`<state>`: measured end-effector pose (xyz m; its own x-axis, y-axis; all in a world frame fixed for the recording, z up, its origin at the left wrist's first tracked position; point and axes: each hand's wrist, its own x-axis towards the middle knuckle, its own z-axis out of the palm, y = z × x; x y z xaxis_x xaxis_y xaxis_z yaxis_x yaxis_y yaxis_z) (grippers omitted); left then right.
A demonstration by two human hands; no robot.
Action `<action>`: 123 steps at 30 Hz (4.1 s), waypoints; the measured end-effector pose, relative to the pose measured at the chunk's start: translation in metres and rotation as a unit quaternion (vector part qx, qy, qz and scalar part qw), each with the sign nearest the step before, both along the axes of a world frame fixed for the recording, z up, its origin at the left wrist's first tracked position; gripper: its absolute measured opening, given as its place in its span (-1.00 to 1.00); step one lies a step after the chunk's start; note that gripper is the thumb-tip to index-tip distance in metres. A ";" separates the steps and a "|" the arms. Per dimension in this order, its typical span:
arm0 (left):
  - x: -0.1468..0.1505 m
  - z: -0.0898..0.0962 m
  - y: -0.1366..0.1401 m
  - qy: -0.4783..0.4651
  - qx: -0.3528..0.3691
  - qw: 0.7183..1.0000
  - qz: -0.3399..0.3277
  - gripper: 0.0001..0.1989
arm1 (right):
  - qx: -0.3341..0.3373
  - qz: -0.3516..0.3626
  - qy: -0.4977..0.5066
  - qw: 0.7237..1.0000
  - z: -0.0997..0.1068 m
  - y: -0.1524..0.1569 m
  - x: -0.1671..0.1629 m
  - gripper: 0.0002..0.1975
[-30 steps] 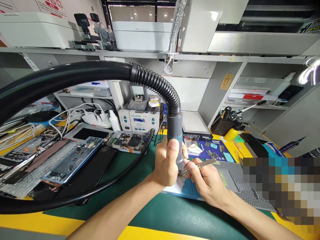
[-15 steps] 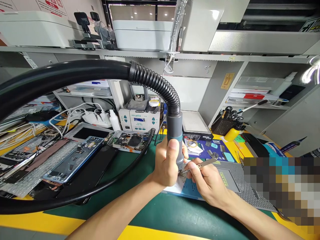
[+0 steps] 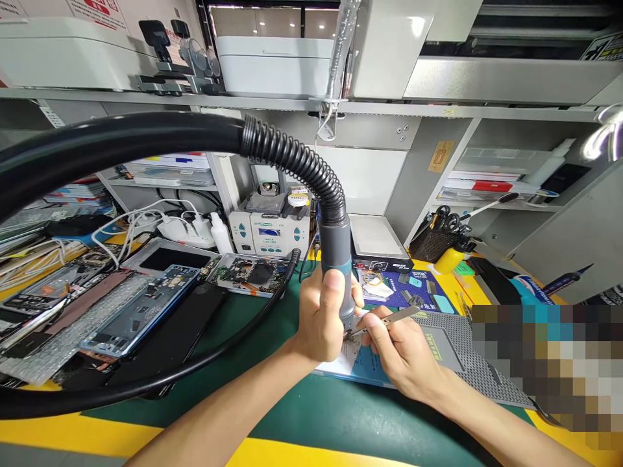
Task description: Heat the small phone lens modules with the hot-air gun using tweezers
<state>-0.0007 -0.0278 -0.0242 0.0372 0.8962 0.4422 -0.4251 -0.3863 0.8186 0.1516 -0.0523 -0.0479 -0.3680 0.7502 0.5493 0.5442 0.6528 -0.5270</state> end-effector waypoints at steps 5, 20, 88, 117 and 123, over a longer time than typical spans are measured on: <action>0.001 0.003 0.001 0.004 -0.001 1.000 0.008 -0.39 | -0.011 -0.005 -0.001 1.000 0.000 0.001 -0.002 -0.50; 0.002 0.002 0.001 0.000 0.026 1.000 0.012 -0.42 | 0.002 -0.005 0.002 1.000 0.000 0.002 -0.002 -0.50; 0.004 0.001 -0.003 -0.028 0.019 0.999 -0.016 -0.41 | 0.015 -0.010 -0.025 1.000 -0.003 0.000 0.000 -0.49; 0.001 -0.001 -0.002 -0.013 0.019 1.000 -0.002 -0.40 | 0.005 0.007 -0.011 1.000 -0.003 0.001 -0.001 -0.53; 0.000 0.003 -0.001 -0.005 0.011 1.000 0.007 -0.40 | 0.002 0.011 0.000 1.000 -0.003 0.001 -0.002 -0.56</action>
